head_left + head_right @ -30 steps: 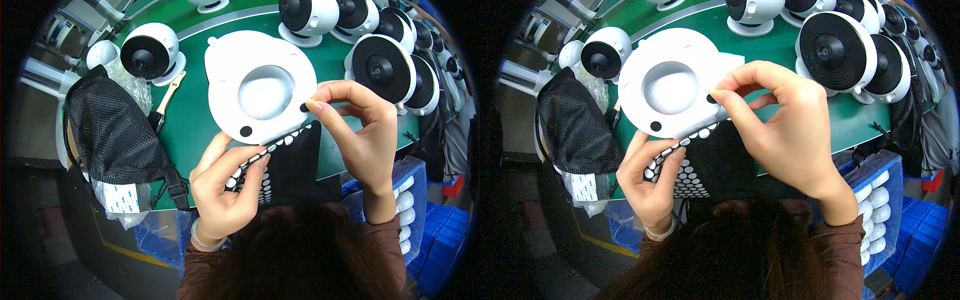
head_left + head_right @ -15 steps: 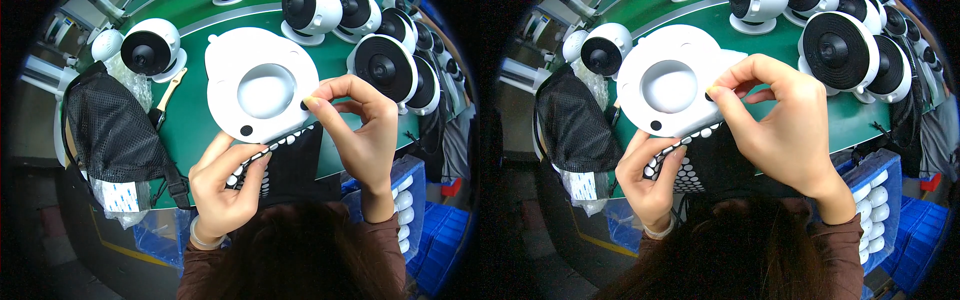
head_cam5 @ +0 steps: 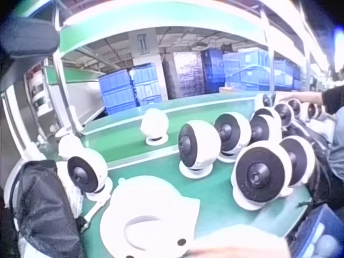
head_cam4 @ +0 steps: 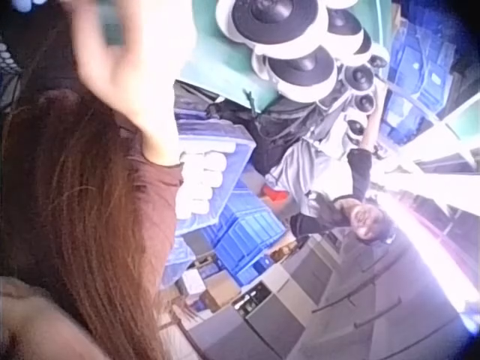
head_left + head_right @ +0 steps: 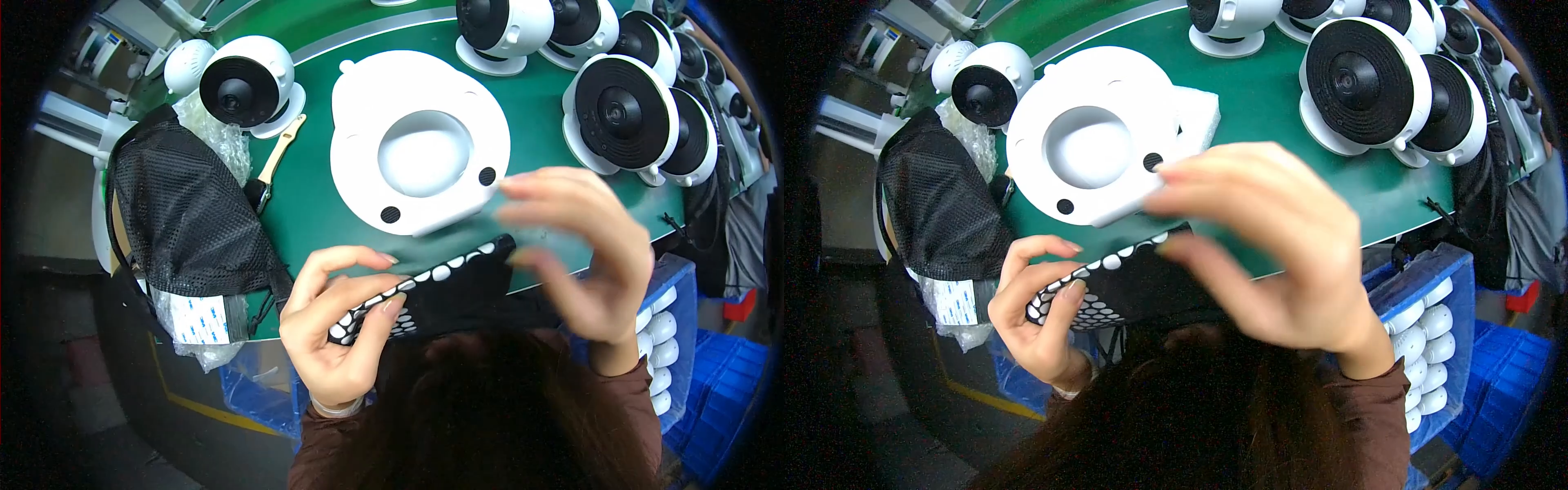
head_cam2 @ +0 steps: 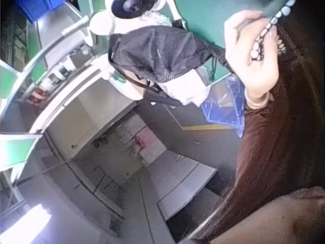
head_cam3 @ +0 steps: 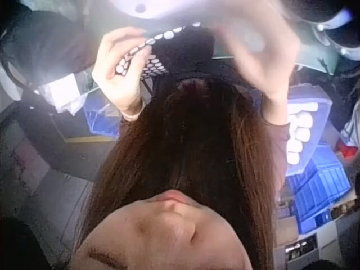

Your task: Applying adhesive pads to the base of security camera units on a factory assembly line.

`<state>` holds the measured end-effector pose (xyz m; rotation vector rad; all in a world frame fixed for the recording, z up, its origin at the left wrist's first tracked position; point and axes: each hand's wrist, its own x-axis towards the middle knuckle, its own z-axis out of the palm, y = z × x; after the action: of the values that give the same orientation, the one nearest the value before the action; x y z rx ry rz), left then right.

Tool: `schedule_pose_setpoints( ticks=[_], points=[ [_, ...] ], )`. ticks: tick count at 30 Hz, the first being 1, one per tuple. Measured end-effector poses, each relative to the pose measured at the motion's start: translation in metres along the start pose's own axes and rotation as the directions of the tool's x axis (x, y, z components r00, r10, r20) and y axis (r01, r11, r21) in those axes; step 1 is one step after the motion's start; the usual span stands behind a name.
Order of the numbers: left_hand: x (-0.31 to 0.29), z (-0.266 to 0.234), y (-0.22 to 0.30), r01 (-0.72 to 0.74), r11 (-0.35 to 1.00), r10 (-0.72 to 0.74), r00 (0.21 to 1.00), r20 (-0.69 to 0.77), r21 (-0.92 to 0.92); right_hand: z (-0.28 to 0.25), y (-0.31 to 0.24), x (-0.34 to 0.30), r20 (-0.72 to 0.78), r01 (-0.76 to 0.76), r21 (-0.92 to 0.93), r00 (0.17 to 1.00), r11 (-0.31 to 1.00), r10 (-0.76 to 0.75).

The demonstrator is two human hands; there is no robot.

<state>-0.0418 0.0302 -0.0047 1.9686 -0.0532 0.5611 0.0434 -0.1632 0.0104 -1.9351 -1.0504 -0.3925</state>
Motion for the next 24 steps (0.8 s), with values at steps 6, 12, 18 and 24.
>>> schedule_pose_setpoints(
  ticks=[6, 12, 18, 24],
  points=[
    [0.003, 0.001, 0.003, -0.003, 0.997, 0.005, 1.0, 0.031, -0.074, 0.009, -0.008, -0.004, -0.013, 0.079, -0.057, 0.997, 0.995, -0.08],
    [0.007, 0.004, 0.006, -0.018, 1.0, 0.017, 0.999, 0.032, 0.007, 0.006, -0.008, -0.003, 0.003, 0.149, -0.228, 0.988, 0.962, -0.152],
    [0.008, 0.011, -0.002, 0.074, 0.997, -0.074, 0.997, -0.007, 0.0, -0.016, -0.012, 0.019, -0.169, 0.049, -0.068, 0.984, 0.996, -0.06],
    [0.016, 0.022, -0.008, -0.085, 0.996, 0.086, 0.995, 0.043, -0.023, -0.004, 0.013, 0.057, -0.014, -0.311, 0.168, 0.948, 0.936, 0.317]
  ],
)
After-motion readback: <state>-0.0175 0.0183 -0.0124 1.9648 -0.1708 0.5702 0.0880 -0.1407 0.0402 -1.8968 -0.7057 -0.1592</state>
